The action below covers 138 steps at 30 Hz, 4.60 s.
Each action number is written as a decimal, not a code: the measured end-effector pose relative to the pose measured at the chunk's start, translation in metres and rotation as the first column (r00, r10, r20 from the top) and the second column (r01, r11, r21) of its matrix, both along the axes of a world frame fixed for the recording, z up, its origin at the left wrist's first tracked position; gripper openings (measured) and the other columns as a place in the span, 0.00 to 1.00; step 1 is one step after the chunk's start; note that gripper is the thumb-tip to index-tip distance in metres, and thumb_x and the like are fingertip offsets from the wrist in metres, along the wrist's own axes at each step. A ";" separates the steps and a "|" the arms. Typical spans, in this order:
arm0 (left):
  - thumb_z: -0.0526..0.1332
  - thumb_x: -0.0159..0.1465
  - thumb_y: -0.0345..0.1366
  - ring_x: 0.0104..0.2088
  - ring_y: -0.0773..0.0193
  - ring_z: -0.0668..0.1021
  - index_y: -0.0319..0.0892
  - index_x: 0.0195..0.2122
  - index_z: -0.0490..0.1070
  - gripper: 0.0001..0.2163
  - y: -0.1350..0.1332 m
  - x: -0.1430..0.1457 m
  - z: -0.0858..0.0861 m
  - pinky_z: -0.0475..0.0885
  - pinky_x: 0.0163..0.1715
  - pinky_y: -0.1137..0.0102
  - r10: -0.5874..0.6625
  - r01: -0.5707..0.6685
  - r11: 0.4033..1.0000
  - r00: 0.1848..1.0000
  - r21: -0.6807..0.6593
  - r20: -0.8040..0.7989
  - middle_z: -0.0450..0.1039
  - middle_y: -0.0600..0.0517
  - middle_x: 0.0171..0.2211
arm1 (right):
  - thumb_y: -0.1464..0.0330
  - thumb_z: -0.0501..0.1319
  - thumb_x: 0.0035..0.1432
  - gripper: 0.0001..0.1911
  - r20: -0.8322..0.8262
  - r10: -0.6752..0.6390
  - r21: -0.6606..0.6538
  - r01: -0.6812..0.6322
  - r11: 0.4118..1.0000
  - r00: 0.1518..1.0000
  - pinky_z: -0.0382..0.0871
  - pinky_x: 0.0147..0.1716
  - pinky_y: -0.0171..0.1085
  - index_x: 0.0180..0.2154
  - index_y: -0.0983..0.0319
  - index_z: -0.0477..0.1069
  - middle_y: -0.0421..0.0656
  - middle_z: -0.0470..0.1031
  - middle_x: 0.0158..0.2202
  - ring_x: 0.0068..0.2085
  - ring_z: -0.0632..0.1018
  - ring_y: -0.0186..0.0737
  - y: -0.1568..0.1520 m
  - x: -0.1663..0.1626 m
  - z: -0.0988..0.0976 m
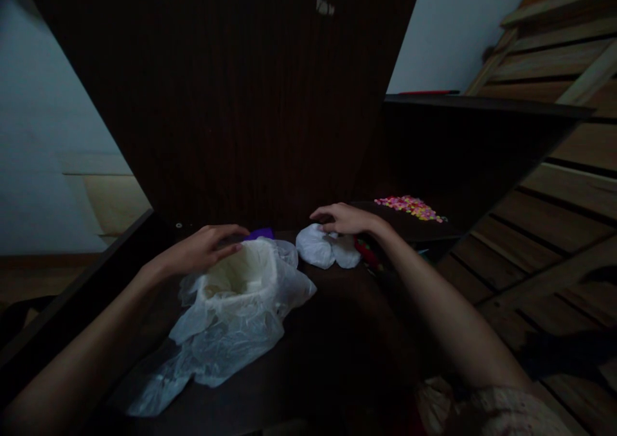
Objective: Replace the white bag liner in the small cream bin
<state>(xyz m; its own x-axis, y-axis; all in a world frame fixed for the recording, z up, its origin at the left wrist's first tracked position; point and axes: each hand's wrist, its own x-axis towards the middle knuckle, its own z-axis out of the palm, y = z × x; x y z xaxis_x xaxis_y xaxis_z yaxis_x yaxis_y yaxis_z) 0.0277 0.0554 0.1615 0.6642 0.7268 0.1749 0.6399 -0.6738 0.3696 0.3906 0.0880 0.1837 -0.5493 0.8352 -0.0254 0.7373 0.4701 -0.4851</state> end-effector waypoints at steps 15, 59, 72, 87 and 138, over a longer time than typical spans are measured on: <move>0.57 0.70 0.29 0.51 0.58 0.80 0.42 0.56 0.72 0.15 0.002 0.019 -0.005 0.73 0.53 0.63 -0.162 0.163 0.986 0.987 -0.044 0.018 0.78 0.45 0.53 | 0.75 0.61 0.58 0.24 0.122 -0.244 0.207 0.216 0.954 0.962 0.64 0.62 0.50 0.57 0.66 0.73 0.59 0.64 0.64 0.62 0.72 0.56 0.007 0.001 -0.118; 0.57 0.71 0.44 0.57 0.54 0.75 0.47 0.48 0.76 0.12 -0.054 -0.026 -0.026 0.70 0.59 0.55 0.079 -0.139 0.981 0.921 0.134 0.382 0.76 0.48 0.53 | 0.77 0.57 0.63 0.12 0.211 -0.205 0.424 0.099 0.900 0.956 0.69 0.52 0.50 0.44 0.68 0.77 0.57 0.76 0.47 0.51 0.74 0.54 -0.032 -0.048 -0.163; 0.57 0.72 0.44 0.57 0.55 0.75 0.48 0.50 0.76 0.12 -0.058 -0.028 -0.032 0.70 0.60 0.56 0.106 -0.157 0.983 0.907 0.094 0.408 0.75 0.49 0.55 | 0.75 0.59 0.62 0.07 -0.055 -0.250 0.418 0.250 0.874 0.967 0.64 0.50 0.47 0.37 0.63 0.75 0.50 0.75 0.42 0.48 0.71 0.49 -0.033 -0.042 -0.120; 0.55 0.72 0.45 0.57 0.53 0.75 0.46 0.49 0.75 0.13 -0.058 -0.028 -0.038 0.69 0.60 0.52 0.110 -0.153 0.986 0.896 0.067 0.431 0.75 0.48 0.55 | 0.62 0.55 0.61 0.11 -0.595 -0.300 0.099 0.439 0.893 0.746 0.63 0.24 0.33 0.33 0.62 0.71 0.41 0.77 0.26 0.23 0.71 0.34 -0.002 -0.025 -0.083; 0.73 0.46 0.63 0.71 0.40 0.58 0.48 0.70 0.46 0.57 -0.070 -0.042 -0.052 0.56 0.69 0.47 0.133 -0.003 0.983 0.692 -0.181 0.710 0.50 0.38 0.72 | 0.77 0.54 0.65 0.11 -0.080 0.402 0.775 -0.197 0.601 0.912 0.76 0.41 0.38 0.45 0.60 0.71 0.49 0.79 0.44 0.44 0.80 0.41 -0.113 -0.113 -0.045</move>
<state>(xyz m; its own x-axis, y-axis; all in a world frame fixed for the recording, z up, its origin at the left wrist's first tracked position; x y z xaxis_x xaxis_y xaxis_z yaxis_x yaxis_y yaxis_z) -0.0143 -0.0149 0.1097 0.3311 0.8244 0.4590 0.1780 -0.5323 0.8276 0.2772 -0.0253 0.1391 -0.6745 0.2984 0.6753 0.4054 0.9141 0.0010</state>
